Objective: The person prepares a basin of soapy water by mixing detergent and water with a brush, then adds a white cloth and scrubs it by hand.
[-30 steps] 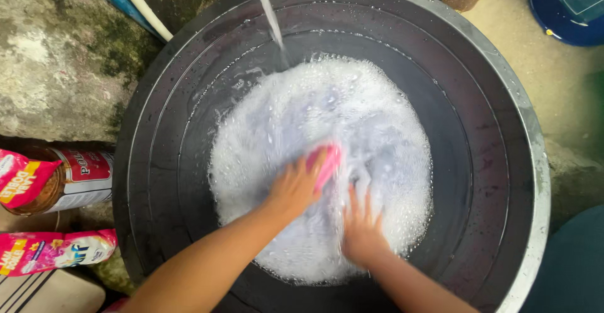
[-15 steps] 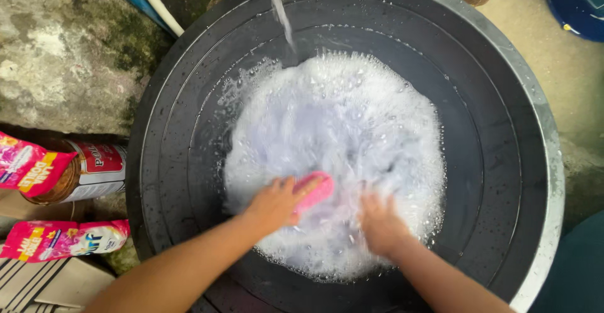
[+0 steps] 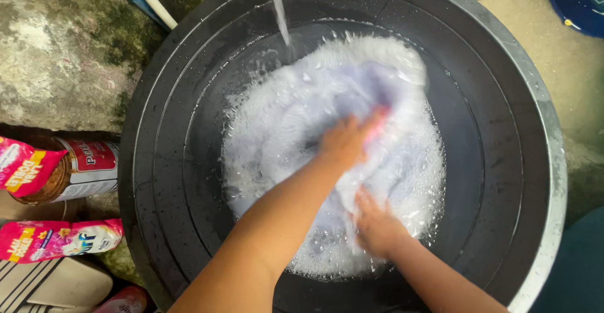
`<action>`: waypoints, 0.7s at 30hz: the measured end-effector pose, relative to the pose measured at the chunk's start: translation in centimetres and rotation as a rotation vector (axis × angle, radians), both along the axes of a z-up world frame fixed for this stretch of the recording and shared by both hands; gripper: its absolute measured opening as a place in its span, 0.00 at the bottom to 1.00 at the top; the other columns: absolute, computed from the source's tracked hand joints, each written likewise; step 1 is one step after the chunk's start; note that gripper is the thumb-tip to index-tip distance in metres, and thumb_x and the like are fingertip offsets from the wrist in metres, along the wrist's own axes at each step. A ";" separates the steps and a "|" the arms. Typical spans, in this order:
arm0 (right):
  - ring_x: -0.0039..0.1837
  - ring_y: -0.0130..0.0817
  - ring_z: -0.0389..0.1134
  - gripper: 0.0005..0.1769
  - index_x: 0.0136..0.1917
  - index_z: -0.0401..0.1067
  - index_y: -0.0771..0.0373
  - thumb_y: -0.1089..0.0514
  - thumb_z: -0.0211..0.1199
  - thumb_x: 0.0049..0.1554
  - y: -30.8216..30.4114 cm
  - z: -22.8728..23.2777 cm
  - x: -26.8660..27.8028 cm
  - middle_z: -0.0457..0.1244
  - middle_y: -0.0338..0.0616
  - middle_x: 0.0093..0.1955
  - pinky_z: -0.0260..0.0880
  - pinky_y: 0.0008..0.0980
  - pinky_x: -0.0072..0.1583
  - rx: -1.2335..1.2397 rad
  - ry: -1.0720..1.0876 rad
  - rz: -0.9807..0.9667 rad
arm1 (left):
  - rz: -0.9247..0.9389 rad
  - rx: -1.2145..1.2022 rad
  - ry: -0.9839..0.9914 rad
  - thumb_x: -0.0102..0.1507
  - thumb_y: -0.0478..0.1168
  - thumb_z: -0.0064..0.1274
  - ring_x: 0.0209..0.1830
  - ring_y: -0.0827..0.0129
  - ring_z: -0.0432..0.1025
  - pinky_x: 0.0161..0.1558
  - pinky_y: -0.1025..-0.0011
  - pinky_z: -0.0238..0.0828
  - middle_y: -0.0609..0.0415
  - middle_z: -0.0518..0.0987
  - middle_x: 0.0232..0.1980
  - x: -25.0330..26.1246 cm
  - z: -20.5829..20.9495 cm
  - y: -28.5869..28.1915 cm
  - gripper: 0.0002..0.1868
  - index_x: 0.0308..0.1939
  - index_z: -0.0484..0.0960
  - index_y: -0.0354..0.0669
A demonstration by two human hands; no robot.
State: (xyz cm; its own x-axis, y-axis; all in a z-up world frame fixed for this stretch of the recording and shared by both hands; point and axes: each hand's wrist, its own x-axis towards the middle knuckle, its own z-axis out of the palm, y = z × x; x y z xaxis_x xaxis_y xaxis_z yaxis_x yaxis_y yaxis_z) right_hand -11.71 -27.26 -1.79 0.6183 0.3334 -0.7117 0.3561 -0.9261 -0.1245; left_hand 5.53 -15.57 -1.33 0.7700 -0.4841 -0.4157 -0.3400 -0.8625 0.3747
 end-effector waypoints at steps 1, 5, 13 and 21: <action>0.86 0.53 0.30 0.44 0.81 0.45 0.44 0.42 0.61 0.58 0.2 0.6 -0.1 0.33 0.49 0.84 0.29 0.67 0.78 0.102 0.146 0.081 | 0.002 0.001 -0.003 0.54 0.47 0.67 0.60 0.44 0.68 0.53 0.55 0.74 0.35 0.57 0.76 0.1 -0.1 0.1 0.61 0.79 0.38 0.82; 0.84 0.47 0.48 0.39 0.82 0.49 0.29 0.36 0.56 0.60 -2.8 0.6 2.4 0.48 0.43 0.82 0.28 0.57 0.86 -0.009 0.363 -0.268 | 0.023 0.127 -0.117 0.60 0.52 0.62 0.65 0.51 0.69 0.60 0.53 0.71 0.52 0.72 0.67 2.5 -1.2 3.2 0.36 0.71 0.64 0.68; 0.81 0.60 0.42 0.39 0.79 0.53 0.52 0.42 0.58 0.60 -2.9 -2.3 -0.4 0.41 0.57 0.83 0.51 0.58 0.77 0.022 -0.095 -0.491 | 0.482 0.130 -0.294 0.54 0.51 0.67 0.45 0.46 0.74 0.44 0.51 0.74 0.40 0.75 0.52 -2.9 4.0 17.8 0.59 0.80 0.42 0.71; 0.87 0.49 0.30 0.45 0.81 0.46 0.50 0.28 0.54 0.62 -0.6 4.1 2.4 0.31 0.51 0.87 0.39 0.61 0.81 -0.164 0.110 -0.297 | -0.023 0.074 -0.266 0.56 0.54 0.65 0.55 0.44 0.72 0.48 0.49 0.73 0.41 0.74 0.56 -6.4 0.4 13.7 0.53 0.78 0.48 0.77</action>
